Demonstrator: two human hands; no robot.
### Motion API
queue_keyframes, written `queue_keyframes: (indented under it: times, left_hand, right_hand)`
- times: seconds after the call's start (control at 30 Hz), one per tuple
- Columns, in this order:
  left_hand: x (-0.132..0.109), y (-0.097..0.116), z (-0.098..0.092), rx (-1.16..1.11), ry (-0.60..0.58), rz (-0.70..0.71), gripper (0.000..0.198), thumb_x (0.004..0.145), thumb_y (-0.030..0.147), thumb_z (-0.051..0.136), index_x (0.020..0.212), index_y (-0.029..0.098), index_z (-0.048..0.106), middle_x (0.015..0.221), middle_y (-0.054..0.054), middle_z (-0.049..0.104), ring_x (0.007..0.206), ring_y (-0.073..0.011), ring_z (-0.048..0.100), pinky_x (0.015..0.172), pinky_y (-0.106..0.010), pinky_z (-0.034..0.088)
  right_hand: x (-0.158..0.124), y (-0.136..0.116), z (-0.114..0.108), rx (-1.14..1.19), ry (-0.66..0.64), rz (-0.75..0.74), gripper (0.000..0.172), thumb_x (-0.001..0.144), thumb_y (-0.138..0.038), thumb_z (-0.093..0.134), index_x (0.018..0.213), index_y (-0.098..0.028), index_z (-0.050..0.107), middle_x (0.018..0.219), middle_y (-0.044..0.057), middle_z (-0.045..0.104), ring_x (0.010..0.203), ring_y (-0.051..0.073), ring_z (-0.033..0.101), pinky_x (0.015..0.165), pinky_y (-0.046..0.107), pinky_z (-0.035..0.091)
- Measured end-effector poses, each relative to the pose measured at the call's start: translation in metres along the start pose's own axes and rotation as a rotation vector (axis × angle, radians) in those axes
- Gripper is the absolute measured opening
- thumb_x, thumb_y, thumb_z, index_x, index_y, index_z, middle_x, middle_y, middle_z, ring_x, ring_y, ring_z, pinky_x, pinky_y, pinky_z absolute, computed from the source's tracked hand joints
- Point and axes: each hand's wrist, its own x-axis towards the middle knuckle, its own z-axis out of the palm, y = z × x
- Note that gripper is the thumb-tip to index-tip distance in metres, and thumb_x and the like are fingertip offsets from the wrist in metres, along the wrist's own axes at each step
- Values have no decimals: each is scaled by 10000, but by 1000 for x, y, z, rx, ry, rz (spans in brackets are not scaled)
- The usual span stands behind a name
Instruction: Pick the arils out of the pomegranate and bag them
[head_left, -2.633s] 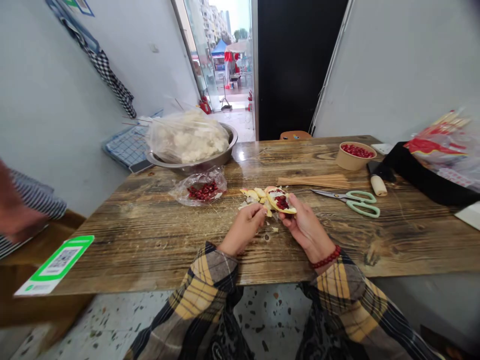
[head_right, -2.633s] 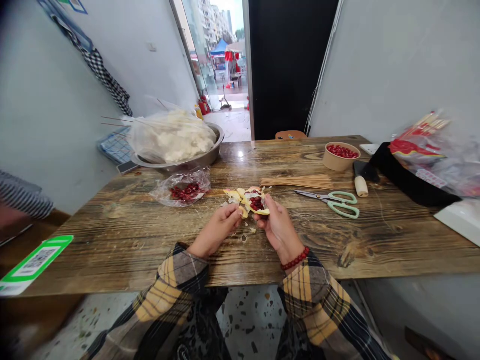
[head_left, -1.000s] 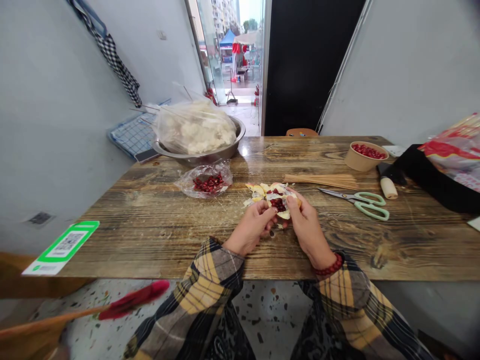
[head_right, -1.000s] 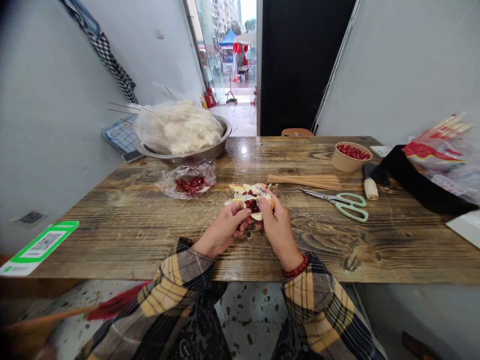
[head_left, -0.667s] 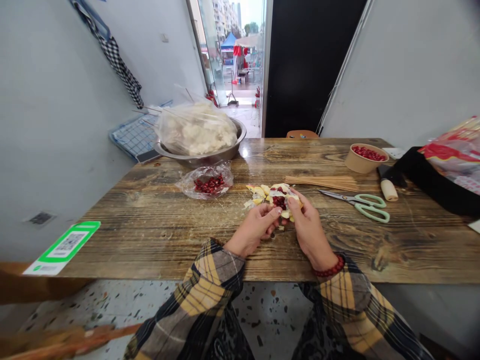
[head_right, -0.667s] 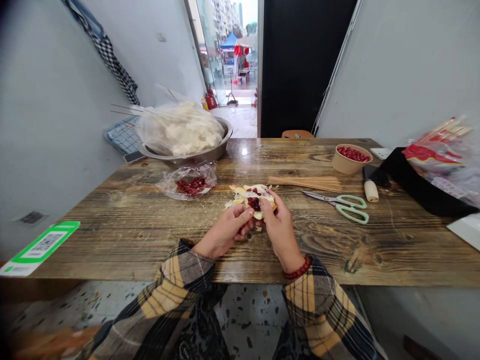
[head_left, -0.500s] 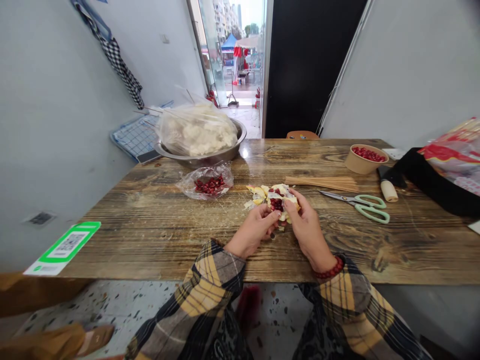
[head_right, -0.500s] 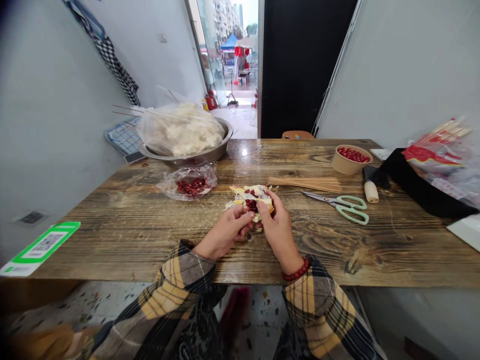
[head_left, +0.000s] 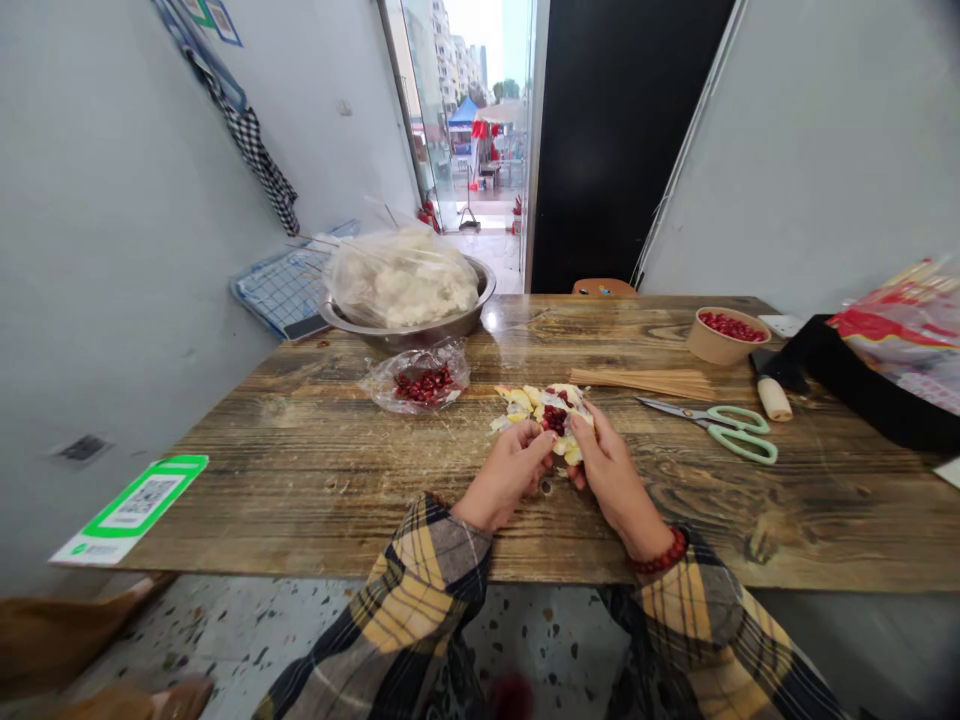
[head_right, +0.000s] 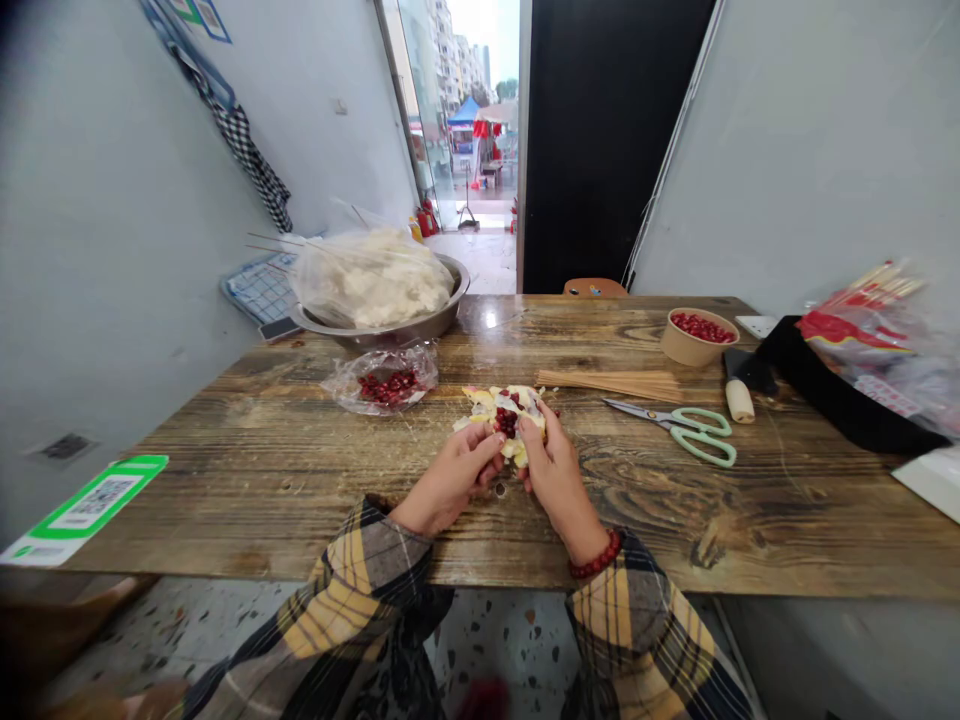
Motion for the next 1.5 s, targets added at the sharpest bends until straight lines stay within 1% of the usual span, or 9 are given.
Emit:
queue_keyframes:
  times: [0.13, 0.33, 0.5, 0.7, 0.97, 1.13, 1.3, 1.43, 1.5]
  left_hand:
    - [2, -5, -1, 66, -10, 23, 404, 752, 545, 603, 711, 170, 459, 537, 60, 469, 382, -23, 311, 368, -157, 182]
    - [3, -7, -2, 45, -25, 68, 406, 728, 535, 634, 692, 174, 451, 546, 62, 457, 400, -28, 302, 374, -164, 191]
    - [-1, -5, -2, 15, -47, 85, 385, 725, 510, 640, 704, 172, 456, 553, 58, 459, 413, -28, 297, 397, -165, 195]
    - [1, -6, -3, 77, -64, 121, 354, 748, 489, 610, 689, 172, 465, 567, 50, 457, 433, -41, 287, 411, -180, 188]
    - [0, -2, -4, 109, -98, 137, 295, 748, 450, 633, 742, 176, 524, 606, 41, 465, 491, -66, 318, 442, -196, 202]
    - [-1, 4, -15, 113, -217, 99, 382, 733, 526, 647, 755, 171, 507, 613, 46, 438, 497, -61, 306, 446, -200, 169]
    - [-2, 7, -28, 157, -302, 88, 403, 722, 546, 653, 730, 168, 515, 597, 43, 430, 501, -65, 308, 449, -203, 174]
    - [-4, 7, -36, 173, -317, 96, 408, 711, 548, 657, 695, 165, 516, 568, 45, 429, 496, -66, 320, 455, -203, 197]
    - [-3, 5, -40, 169, -283, 111, 416, 691, 549, 671, 681, 160, 523, 562, 44, 439, 497, -65, 330, 460, -201, 210]
  right_hand:
    - [0, 0, 2, -21, 44, -50, 549, 844, -495, 541, 1314, -215, 498, 662, 2, 637, 404, 116, 494, 335, 217, 378]
    - [3, 1, 3, 99, 41, -98, 468, 815, -501, 580, 1196, -229, 586, 706, 19, 652, 528, 155, 556, 395, 234, 396]
    - [2, 1, 6, 160, 29, 1, 455, 802, -522, 588, 1150, -229, 582, 636, -15, 603, 428, 114, 465, 342, 208, 308]
    - [0, -2, 7, 289, -3, 153, 425, 770, -585, 607, 988, -224, 558, 473, -105, 397, 305, 38, 242, 298, 165, 165]
    - [3, -2, 3, 467, -51, 265, 430, 704, -593, 666, 800, -204, 510, 441, -130, 374, 284, 1, 214, 289, 119, 142]
    - [6, -1, 1, 547, -134, 376, 469, 671, -592, 702, 705, -198, 451, 411, -141, 327, 284, -7, 209, 286, 101, 134]
    - [7, -1, -1, 557, -206, 421, 459, 661, -553, 738, 716, -195, 457, 420, -137, 348, 282, -8, 224, 281, 97, 155]
    - [6, 1, -3, 575, -215, 412, 449, 665, -533, 748, 747, -194, 464, 429, -140, 340, 286, -13, 221, 288, 91, 156]
    - [6, 2, -4, 590, -218, 392, 435, 686, -530, 735, 768, -195, 469, 434, -142, 330, 289, -13, 212, 291, 90, 152]
